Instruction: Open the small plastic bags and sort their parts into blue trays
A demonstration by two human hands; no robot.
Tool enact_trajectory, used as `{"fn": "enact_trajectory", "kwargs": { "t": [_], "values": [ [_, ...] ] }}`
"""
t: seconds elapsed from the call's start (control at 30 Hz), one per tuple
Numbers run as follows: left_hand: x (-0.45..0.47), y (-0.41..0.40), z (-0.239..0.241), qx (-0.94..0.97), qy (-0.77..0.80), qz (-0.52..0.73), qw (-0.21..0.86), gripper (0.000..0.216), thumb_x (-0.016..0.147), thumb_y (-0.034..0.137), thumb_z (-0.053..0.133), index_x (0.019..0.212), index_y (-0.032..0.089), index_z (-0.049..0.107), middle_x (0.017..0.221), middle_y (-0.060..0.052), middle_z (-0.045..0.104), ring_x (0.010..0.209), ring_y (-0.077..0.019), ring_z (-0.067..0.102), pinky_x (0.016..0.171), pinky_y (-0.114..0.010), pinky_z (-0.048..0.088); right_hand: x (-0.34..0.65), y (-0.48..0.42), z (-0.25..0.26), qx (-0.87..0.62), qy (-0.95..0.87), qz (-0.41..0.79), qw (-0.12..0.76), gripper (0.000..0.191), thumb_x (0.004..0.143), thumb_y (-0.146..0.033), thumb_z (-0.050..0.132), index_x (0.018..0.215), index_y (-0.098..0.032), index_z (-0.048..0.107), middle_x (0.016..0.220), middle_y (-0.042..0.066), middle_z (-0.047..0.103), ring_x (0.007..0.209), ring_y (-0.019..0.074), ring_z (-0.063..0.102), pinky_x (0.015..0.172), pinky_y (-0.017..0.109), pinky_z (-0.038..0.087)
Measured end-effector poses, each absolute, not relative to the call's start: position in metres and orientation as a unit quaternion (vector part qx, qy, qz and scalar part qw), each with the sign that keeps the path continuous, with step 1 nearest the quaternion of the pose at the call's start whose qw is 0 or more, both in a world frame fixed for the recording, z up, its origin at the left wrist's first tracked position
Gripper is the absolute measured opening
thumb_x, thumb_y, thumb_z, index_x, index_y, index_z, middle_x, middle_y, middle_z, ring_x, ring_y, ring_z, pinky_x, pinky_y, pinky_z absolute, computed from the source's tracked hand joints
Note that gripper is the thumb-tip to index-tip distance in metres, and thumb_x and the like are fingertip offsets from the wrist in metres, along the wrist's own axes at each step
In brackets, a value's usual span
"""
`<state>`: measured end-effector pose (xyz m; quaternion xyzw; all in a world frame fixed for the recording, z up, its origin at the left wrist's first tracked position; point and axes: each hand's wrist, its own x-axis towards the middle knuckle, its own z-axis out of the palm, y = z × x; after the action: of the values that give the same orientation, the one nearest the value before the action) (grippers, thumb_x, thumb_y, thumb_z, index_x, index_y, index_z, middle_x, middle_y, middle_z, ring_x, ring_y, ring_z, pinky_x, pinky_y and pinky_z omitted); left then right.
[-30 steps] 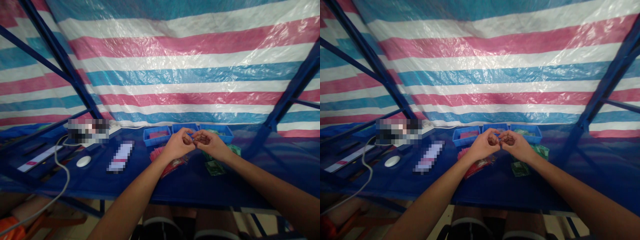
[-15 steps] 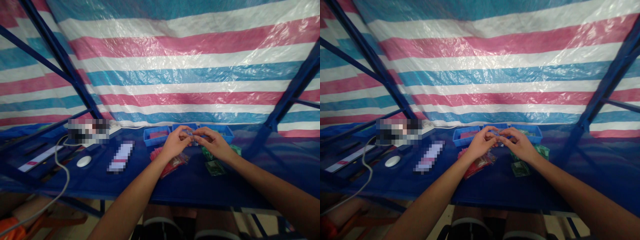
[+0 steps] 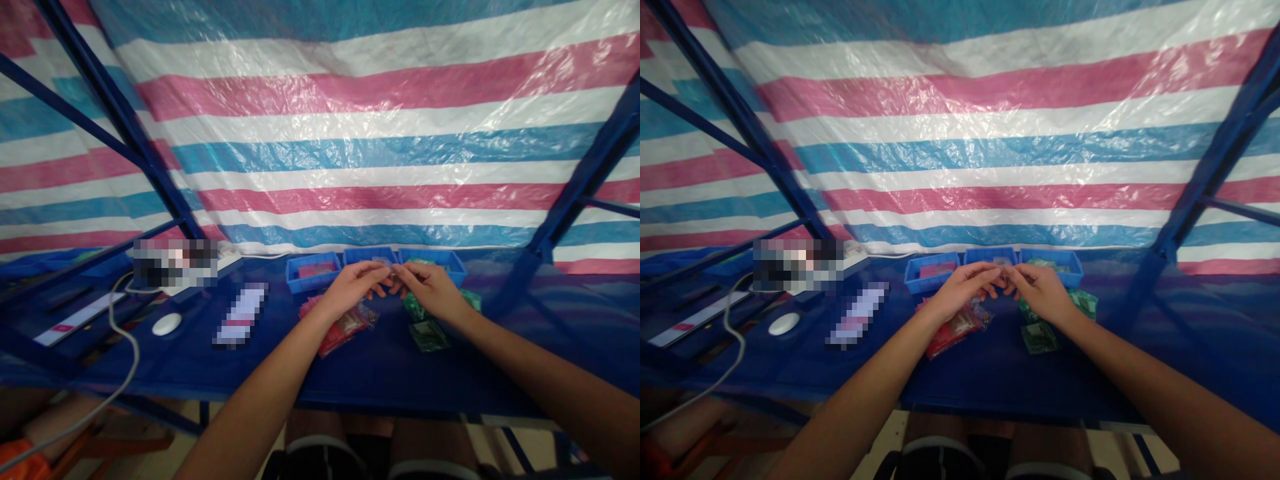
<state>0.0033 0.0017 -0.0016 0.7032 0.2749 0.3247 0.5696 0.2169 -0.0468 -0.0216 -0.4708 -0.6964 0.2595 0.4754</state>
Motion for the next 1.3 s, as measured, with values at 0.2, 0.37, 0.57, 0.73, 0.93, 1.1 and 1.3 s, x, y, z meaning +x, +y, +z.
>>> {"fn": "enact_trajectory", "kwargs": {
  "t": [0.2, 0.37, 0.57, 0.73, 0.93, 1.1, 1.3],
  "values": [
    [0.005, 0.001, -0.01, 0.791, 0.322, 0.352, 0.383, 0.05, 0.086, 0.05, 0.081, 0.122, 0.016, 0.073, 0.092, -0.005, 0.076, 0.075, -0.0145, 0.067, 0.068, -0.025, 0.05, 0.217, -0.042, -0.026, -0.469, -0.676, 0.301, 0.482, 0.045, 0.097, -0.067, 0.063, 0.085, -0.025, 0.075, 0.077, 0.005, 0.079, 0.059, 0.0226, 0.069, 0.057, 0.036, 0.055],
    [0.005, 0.001, -0.017, 0.777, 0.288, 0.348, 0.438, 0.049, 0.089, 0.032, 0.078, 0.134, 0.017, 0.065, 0.107, -0.011, 0.081, 0.095, -0.0221, 0.079, 0.083, -0.031, 0.059, 0.216, -0.043, -0.028, -0.471, -0.691, 0.291, 0.465, 0.04, 0.096, -0.062, 0.067, 0.089, -0.024, 0.077, 0.076, 0.005, 0.078, 0.061, 0.0216, 0.069, 0.059, 0.035, 0.055],
    [0.006, 0.003, -0.019, 0.77, 0.313, 0.354, 0.429, 0.048, 0.087, 0.023, 0.077, 0.134, 0.02, 0.066, 0.104, -0.01, 0.083, 0.09, -0.0231, 0.081, 0.08, -0.032, 0.062, 0.212, -0.041, -0.032, -0.455, -0.676, 0.322, 0.482, 0.036, 0.092, -0.059, 0.073, 0.103, -0.025, 0.077, 0.085, 0.006, 0.08, 0.071, 0.023, 0.073, 0.066, 0.037, 0.06],
    [0.005, 0.0, -0.016, 0.789, 0.297, 0.378, 0.383, 0.048, 0.088, 0.027, 0.078, 0.134, 0.02, 0.067, 0.106, -0.009, 0.082, 0.094, -0.0217, 0.079, 0.085, -0.033, 0.061, 0.212, -0.039, -0.032, -0.443, -0.648, 0.344, 0.515, 0.037, 0.088, -0.056, 0.079, 0.11, -0.026, 0.073, 0.088, 0.005, 0.08, 0.07, 0.0229, 0.073, 0.065, 0.038, 0.06],
    [0.004, -0.005, -0.005, 0.866, 0.204, 0.388, 0.241, 0.05, 0.082, 0.028, 0.087, 0.129, 0.024, 0.073, 0.141, -0.012, 0.065, 0.123, -0.0257, 0.067, 0.097, -0.036, 0.06, 0.217, -0.038, -0.027, -0.424, -0.574, 0.452, 0.535, 0.049, 0.082, -0.051, 0.085, 0.118, -0.024, 0.068, 0.085, 0.002, 0.078, 0.063, 0.0166, 0.067, 0.058, 0.03, 0.053],
    [0.004, -0.002, -0.006, 0.877, 0.187, 0.406, 0.175, 0.022, 0.094, 0.023, 0.074, 0.115, 0.024, 0.08, 0.13, -0.011, 0.071, 0.125, -0.0252, 0.067, 0.113, -0.043, 0.051, 0.218, -0.041, -0.026, -0.428, -0.565, 0.482, 0.515, 0.048, 0.082, -0.05, 0.085, 0.117, -0.021, 0.071, 0.075, 0.003, 0.073, 0.067, 0.0173, 0.066, 0.052, 0.025, 0.045],
    [0.002, -0.008, 0.002, 0.863, 0.203, 0.421, 0.189, 0.016, 0.098, 0.032, 0.07, 0.104, 0.021, 0.079, 0.112, -0.009, 0.078, 0.111, -0.0234, 0.071, 0.105, -0.039, 0.053, 0.216, -0.041, -0.021, -0.446, -0.603, 0.414, 0.515, 0.041, 0.086, -0.057, 0.079, 0.108, -0.022, 0.075, 0.089, 0.004, 0.078, 0.06, 0.0141, 0.061, 0.055, 0.028, 0.05]
  ]
}}
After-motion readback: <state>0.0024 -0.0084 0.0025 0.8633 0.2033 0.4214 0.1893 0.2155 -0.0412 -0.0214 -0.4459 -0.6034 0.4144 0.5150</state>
